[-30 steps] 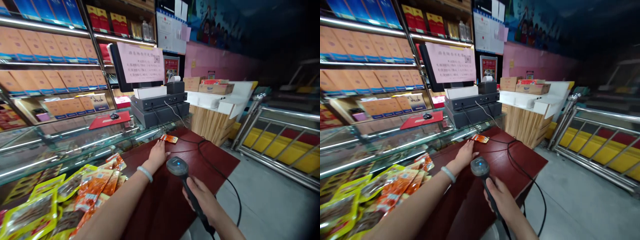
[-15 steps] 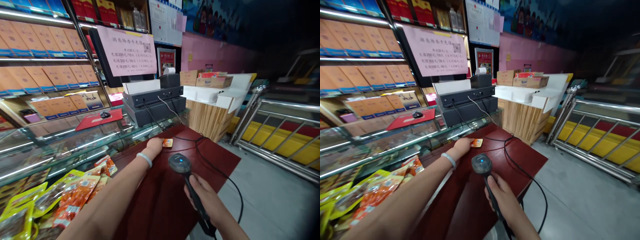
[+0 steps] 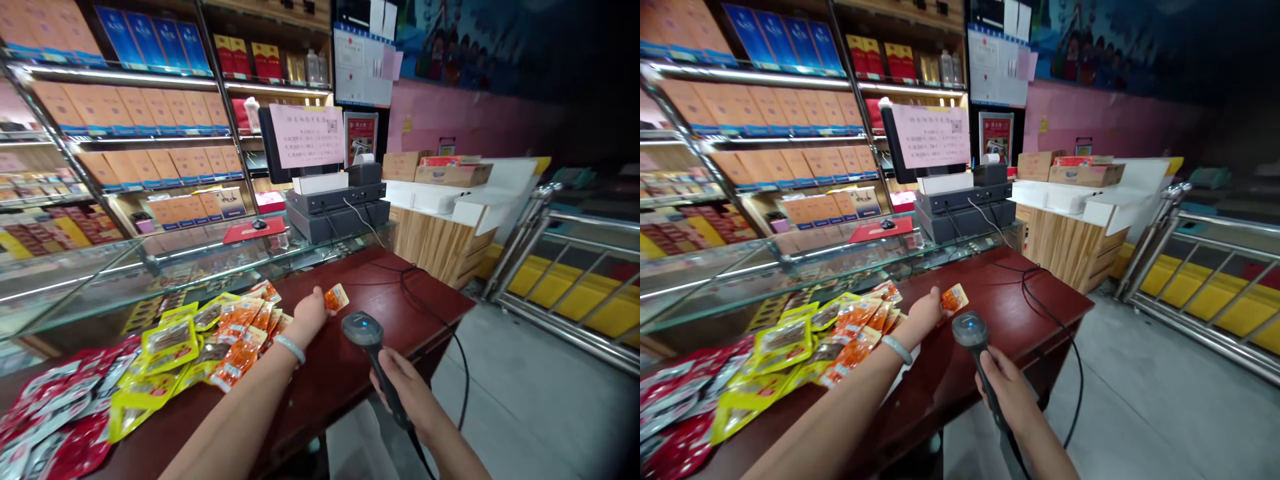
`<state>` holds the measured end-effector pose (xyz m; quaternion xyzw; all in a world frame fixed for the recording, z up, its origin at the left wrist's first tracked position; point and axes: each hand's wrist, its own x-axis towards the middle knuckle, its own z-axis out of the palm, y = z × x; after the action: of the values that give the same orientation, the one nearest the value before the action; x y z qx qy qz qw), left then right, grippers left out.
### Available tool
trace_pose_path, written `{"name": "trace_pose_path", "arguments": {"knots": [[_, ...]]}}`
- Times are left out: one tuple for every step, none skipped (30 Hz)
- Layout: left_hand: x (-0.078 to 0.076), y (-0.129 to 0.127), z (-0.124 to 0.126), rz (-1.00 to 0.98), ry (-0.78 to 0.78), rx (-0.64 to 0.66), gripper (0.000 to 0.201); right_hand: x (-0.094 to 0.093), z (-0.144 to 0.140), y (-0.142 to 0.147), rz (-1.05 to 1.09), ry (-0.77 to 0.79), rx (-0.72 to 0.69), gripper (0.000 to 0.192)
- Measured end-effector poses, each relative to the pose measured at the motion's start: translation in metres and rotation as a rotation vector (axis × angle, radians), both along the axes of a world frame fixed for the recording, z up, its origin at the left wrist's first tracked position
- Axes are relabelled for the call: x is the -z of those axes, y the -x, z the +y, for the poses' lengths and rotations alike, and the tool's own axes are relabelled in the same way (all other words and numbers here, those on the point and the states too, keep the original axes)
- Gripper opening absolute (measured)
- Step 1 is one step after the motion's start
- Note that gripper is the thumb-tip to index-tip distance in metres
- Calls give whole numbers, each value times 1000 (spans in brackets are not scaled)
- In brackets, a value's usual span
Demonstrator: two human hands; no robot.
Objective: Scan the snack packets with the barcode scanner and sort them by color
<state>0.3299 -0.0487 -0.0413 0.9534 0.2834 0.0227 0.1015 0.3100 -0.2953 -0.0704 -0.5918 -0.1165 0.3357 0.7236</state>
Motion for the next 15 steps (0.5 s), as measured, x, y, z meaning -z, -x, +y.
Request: {"name": "trace_pose_path", "arguments": {"knots": [[0, 14, -6, -43, 59, -18, 48, -2, 0, 5, -15, -12, -14, 58], [0, 30, -10, -101, 111, -32, 43, -5, 0, 10, -32, -23, -31, 57], [2, 46, -14, -167, 154, -48, 38, -9, 1, 15, -50, -34, -51, 57], [4, 62, -18, -231, 192, -67, 34, -12, 2, 20, -69, -46, -74, 57], [7, 79, -20, -290, 223, -90, 31, -15, 4, 25, -85, -56, -100, 56], [10, 95, -21, -341, 246, -112, 30, -19, 6, 30, -97, -66, -128, 55], [13, 110, -22, -384, 263, -132, 30, -22, 10, 34, -106, -74, -158, 55], [16, 124, -22, -419, 275, -150, 30, -24, 14, 39, -111, -80, -188, 54], [18, 137, -21, -447, 286, -167, 30, -26, 18, 44, -115, -84, -223, 54], [19, 149, -19, -470, 296, -186, 30, -27, 24, 49, -123, -89, -258, 54], [20, 159, -17, -486, 305, -212, 30, -27, 29, 54, -134, -92, -291, 54], [22, 168, -14, -495, 316, -244, 29, -26, 35, 58, -145, -93, -320, 54], [23, 175, -11, -500, 325, -281, 30, -24, 40, 62, -152, -90, -346, 54], [25, 182, -8, -508, 335, -318, 30, -22, 45, 66, -155, -81, -368, 55], [27, 188, -4, -520, 346, -352, 31, -20, 50, 70, -156, -66, -386, 55]]}}
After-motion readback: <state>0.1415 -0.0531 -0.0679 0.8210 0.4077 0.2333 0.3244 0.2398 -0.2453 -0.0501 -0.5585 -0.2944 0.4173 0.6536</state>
